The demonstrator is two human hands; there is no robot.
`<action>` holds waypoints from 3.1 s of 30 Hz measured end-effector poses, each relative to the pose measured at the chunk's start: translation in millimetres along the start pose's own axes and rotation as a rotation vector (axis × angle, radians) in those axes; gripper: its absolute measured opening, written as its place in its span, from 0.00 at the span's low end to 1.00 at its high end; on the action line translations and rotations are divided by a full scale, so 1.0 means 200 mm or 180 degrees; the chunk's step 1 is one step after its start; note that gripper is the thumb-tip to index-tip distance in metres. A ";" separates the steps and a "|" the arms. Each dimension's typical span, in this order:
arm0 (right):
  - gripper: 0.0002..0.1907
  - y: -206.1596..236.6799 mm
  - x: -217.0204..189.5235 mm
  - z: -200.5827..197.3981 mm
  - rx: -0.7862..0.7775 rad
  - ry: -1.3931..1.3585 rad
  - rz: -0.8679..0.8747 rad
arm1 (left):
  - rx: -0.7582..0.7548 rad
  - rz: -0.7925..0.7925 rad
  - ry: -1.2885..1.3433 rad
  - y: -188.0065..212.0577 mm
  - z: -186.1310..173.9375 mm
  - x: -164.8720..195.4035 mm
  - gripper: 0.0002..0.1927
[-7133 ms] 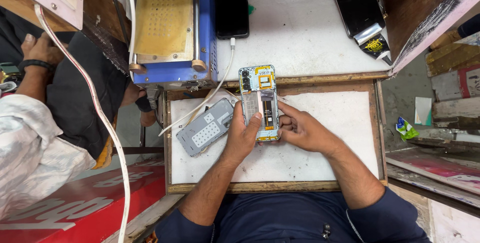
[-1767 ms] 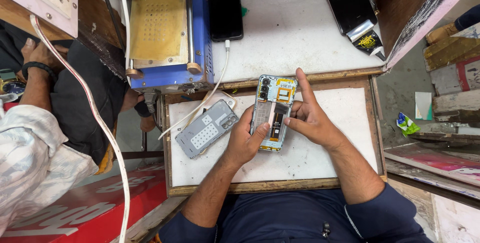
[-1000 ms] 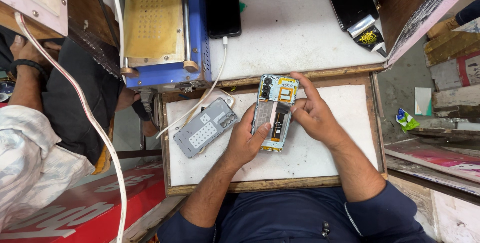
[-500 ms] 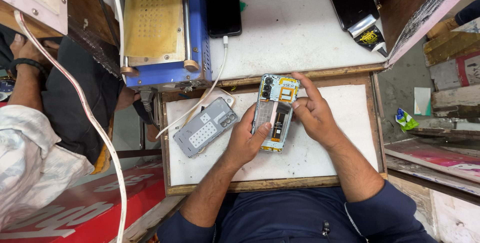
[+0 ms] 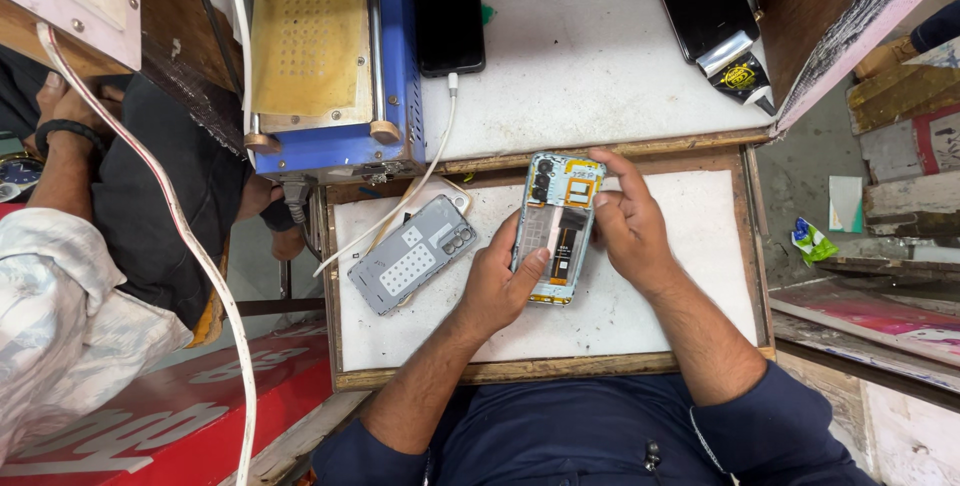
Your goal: The person uses a prying tool to separate the back cover from a smartphone, then removes and peels off adhesive strips from the back cover. The person handles the phone's internal components and places the back cover aside.
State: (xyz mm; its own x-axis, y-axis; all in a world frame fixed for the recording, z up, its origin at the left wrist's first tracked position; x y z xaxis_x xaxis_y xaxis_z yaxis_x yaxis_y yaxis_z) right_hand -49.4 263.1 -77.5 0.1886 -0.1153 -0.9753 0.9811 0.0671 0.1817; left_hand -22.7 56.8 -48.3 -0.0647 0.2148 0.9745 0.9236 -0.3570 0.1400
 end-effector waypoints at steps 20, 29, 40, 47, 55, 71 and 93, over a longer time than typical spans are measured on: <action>0.25 0.00 0.03 -0.01 -0.0125 -0.0284 -0.0803 | -0.0200 0.0069 0.0560 0.00 0.03 -0.03 0.31; 0.33 -0.02 -0.04 -0.06 -0.0596 -0.0281 -0.0300 | -0.0052 0.0186 0.0566 0.00 0.01 0.00 0.30; 0.23 -0.01 0.00 -0.01 -0.0107 -0.0004 -0.0616 | -0.0061 0.0017 0.0088 0.00 0.01 0.02 0.31; 0.36 -0.02 0.00 -0.04 -0.0722 -0.0233 -0.0294 | 0.0030 0.0136 0.0186 0.00 -0.03 0.02 0.29; 0.25 -0.02 0.01 -0.02 -0.0295 -0.0407 -0.0467 | -0.0052 0.0049 0.0109 0.00 -0.01 0.02 0.30; 0.28 -0.04 -0.09 -0.02 -0.0282 0.0528 -0.0002 | 0.0402 0.0449 -0.0945 0.00 -0.02 0.03 0.28; 0.26 -0.02 -0.10 -0.01 -0.0141 0.0593 -0.0194 | 0.0326 0.0481 -0.1331 -0.01 -0.02 0.03 0.27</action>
State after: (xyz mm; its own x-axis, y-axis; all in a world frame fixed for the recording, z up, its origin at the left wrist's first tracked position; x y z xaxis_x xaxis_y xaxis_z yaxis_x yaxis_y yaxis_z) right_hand -57.0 266.1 -59.5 0.1134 0.0646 -0.9914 0.9867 0.1095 0.1200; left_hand -25.8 54.5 -42.8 0.2123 0.5233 0.8253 0.9449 -0.3253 -0.0368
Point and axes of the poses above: each hand's wrist, its own y-axis away from the middle knuckle, its own z-axis out of the palm, x = y × z, the point moved 2 cm from there along -y, towards the middle knuckle, and after that the axes turned 3 degrees about -y, right-handed, at the moved point
